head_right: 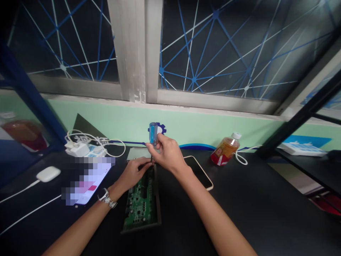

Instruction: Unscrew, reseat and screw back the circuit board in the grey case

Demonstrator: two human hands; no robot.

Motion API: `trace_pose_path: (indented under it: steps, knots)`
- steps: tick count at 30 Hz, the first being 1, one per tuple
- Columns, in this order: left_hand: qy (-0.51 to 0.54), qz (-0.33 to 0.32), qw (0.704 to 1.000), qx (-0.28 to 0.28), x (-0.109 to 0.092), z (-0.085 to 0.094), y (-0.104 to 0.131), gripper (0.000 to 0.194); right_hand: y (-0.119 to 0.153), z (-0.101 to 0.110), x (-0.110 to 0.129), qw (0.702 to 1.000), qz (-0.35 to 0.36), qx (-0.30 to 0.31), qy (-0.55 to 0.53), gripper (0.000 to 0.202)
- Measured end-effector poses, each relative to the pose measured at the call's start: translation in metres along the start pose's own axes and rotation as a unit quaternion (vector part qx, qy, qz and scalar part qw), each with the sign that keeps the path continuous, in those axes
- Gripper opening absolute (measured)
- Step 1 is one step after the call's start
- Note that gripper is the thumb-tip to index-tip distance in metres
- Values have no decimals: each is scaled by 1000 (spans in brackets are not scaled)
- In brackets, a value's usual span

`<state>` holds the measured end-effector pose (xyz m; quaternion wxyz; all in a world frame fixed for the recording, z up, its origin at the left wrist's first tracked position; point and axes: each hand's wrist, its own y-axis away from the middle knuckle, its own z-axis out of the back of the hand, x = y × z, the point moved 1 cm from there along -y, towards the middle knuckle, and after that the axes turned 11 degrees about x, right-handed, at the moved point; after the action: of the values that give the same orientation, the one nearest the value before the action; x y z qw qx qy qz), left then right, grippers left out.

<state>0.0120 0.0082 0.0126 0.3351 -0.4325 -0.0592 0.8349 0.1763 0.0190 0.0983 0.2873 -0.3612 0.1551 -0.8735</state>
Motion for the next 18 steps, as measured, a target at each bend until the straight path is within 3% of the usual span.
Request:
trace_pose_path:
  steps: [5, 9, 18]
  knots:
    - [-100, 25, 994, 43, 9, 13, 6, 22, -2, -2, -3, 999, -7, 9, -32, 36]
    - [-160, 53, 983, 74, 20, 21, 11, 21, -2, -5, -3, 1000, -22, -15, 4, 38]
    - [-180, 53, 980, 69, 18, 12, 11, 23, 1, -15, 1, 992, -61, -97, 49, 44]
